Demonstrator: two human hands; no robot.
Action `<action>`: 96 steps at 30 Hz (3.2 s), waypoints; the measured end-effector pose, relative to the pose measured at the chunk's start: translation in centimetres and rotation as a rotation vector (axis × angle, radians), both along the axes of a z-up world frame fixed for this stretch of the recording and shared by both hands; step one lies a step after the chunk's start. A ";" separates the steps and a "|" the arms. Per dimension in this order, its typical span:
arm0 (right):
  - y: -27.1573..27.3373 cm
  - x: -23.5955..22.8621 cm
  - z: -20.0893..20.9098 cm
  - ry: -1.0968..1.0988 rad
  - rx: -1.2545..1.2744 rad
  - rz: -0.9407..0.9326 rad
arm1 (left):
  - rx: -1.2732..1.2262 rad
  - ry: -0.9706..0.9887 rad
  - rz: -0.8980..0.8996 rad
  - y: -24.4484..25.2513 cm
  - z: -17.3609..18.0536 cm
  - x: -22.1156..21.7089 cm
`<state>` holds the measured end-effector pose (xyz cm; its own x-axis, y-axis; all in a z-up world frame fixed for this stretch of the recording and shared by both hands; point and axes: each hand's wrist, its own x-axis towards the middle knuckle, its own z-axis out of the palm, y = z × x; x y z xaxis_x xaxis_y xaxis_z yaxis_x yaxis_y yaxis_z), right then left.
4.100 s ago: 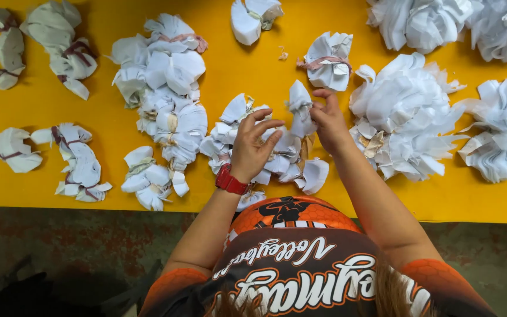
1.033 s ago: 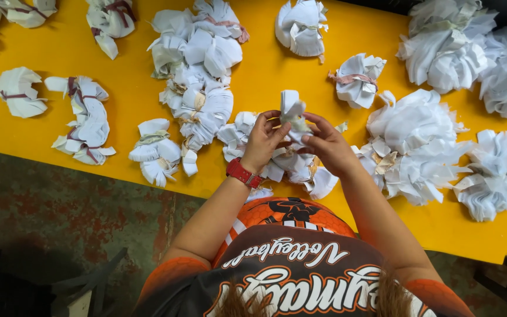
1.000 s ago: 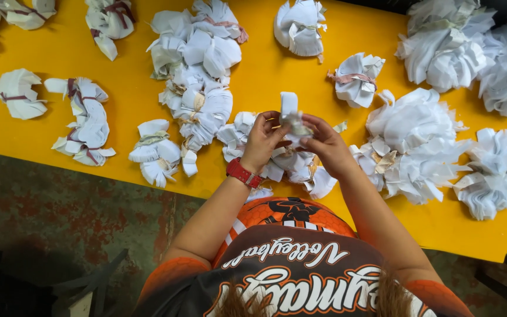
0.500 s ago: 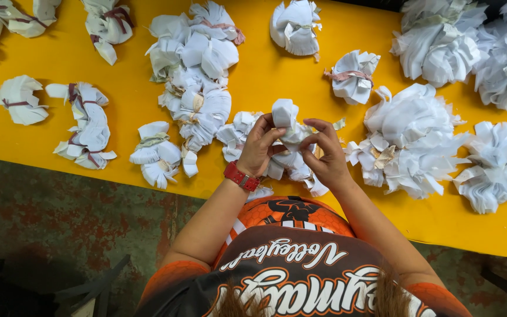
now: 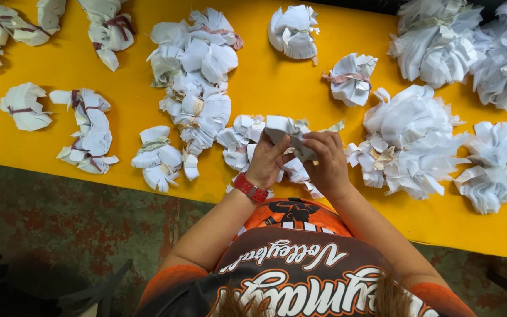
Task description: The person sorts and arranges white fabric bundles on a yellow table. They pick up bundles, separate them, and place them into groups, occasionally adjusting their positions. The person also handles a small bundle with a rubber band, removing and repositioning it.
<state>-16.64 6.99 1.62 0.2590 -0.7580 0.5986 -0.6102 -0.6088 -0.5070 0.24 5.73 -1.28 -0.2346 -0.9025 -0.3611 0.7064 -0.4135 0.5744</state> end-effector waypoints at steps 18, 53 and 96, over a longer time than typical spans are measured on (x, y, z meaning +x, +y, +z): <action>1.4 0.1 1.7 -0.096 0.236 -0.023 | -0.358 -0.216 0.045 0.3 2.0 -0.2; 0.9 0.6 2.7 -0.449 0.668 -0.022 | -0.382 -0.250 -0.075 0.8 4.0 0.0; 0.8 2.8 -1.6 -0.456 0.652 -0.136 | -0.156 -0.318 -0.557 -9.2 -8.2 -0.5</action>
